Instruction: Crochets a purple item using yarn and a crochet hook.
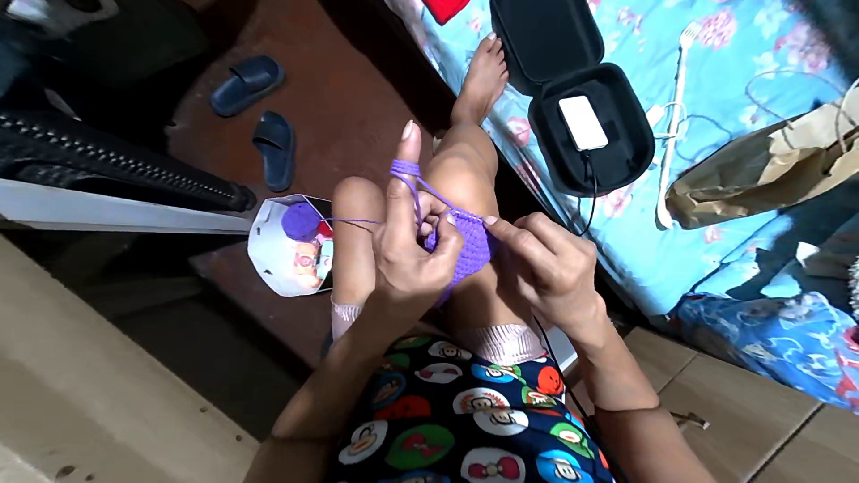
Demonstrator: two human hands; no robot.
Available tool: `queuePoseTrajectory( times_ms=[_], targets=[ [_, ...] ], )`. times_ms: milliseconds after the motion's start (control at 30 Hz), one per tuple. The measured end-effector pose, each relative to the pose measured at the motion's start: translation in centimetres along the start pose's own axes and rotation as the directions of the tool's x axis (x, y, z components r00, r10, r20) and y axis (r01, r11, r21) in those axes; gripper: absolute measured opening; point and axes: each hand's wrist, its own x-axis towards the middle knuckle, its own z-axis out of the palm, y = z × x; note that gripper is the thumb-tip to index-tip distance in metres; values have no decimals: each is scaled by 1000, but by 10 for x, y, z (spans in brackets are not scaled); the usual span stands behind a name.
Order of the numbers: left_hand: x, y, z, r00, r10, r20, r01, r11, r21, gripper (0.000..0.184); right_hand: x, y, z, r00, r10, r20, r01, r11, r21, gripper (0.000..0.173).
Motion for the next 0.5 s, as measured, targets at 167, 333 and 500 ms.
queuePoseTrajectory(
  times_ms=[167, 333, 500],
  targets=[
    [5, 3, -13, 975, -169, 144, 208, 925, -318, 89, 2, 17, 0, 999, 23, 42, -35, 950, 309, 25],
    [4, 1, -11, 982, -119, 146, 166, 913, -371, 85, 7, 4, 6, 916, 339, 214, -377, 549, 746, 19],
    [6, 3, -9, 992, -94, 80, 117, 923, -365, 87, 10, -7, 12, 895, 406, 187, -402, 547, 734, 20]
  ],
)
